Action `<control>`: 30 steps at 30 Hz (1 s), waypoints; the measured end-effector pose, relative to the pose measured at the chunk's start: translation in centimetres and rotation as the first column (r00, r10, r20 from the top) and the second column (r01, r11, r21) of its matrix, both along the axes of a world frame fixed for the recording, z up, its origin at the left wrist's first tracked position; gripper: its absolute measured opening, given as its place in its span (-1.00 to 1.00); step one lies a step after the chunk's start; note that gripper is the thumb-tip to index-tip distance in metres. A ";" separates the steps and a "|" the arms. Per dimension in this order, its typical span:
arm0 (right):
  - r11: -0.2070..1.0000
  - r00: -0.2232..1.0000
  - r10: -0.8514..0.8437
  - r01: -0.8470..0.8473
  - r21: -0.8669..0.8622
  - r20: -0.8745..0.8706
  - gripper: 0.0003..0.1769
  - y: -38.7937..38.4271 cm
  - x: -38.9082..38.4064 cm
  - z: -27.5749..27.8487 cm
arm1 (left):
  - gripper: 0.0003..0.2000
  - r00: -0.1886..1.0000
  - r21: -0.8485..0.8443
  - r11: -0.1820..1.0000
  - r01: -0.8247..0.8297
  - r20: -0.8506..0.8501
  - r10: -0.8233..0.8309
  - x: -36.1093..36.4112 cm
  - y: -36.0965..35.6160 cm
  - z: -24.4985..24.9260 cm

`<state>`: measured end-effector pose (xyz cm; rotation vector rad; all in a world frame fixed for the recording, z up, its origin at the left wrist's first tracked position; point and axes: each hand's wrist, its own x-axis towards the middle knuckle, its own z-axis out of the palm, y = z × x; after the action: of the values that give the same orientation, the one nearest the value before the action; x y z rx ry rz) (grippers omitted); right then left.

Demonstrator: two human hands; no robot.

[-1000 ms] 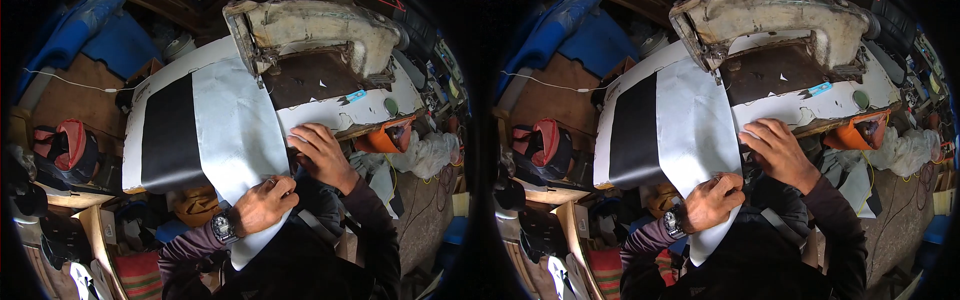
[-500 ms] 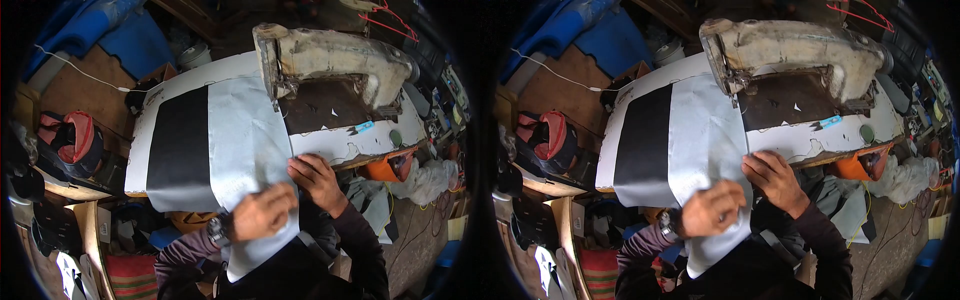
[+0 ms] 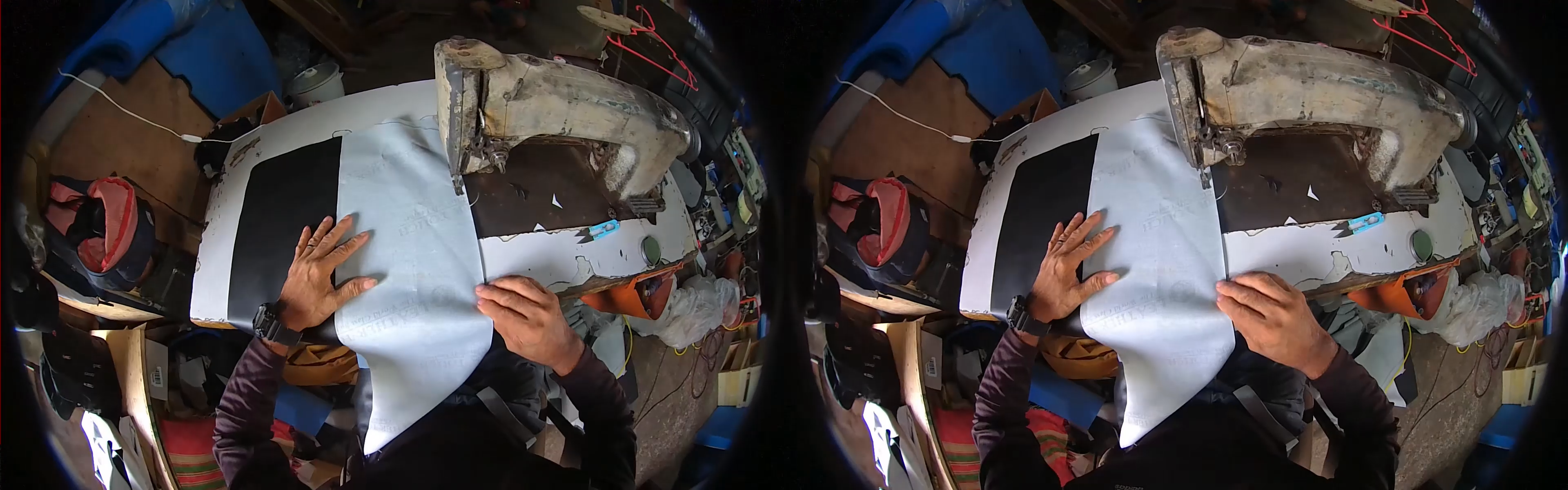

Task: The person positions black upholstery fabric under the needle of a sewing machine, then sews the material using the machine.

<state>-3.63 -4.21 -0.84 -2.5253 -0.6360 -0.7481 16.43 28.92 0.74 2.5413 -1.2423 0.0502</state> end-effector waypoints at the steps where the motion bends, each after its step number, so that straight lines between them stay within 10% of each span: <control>1: 1.000 1.000 -0.002 0.002 0.000 -0.015 -0.74 -0.1 0.0 0.1 | -0.15 1.000 0.004 1.000 -0.001 -0.009 0.001 0.1 0.0 0.0; 30: 0.991 0.993 -0.052 0.039 -0.128 -0.106 -0.70 -2.8 7.2 1.8 | -0.12 0.999 0.005 0.999 -0.053 0.001 0.053 8.2 -2.9 -0.8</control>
<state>3.61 -7.02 0.98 -2.6832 -0.6075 -0.5972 24.64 25.97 -0.05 2.5788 -1.1771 0.0594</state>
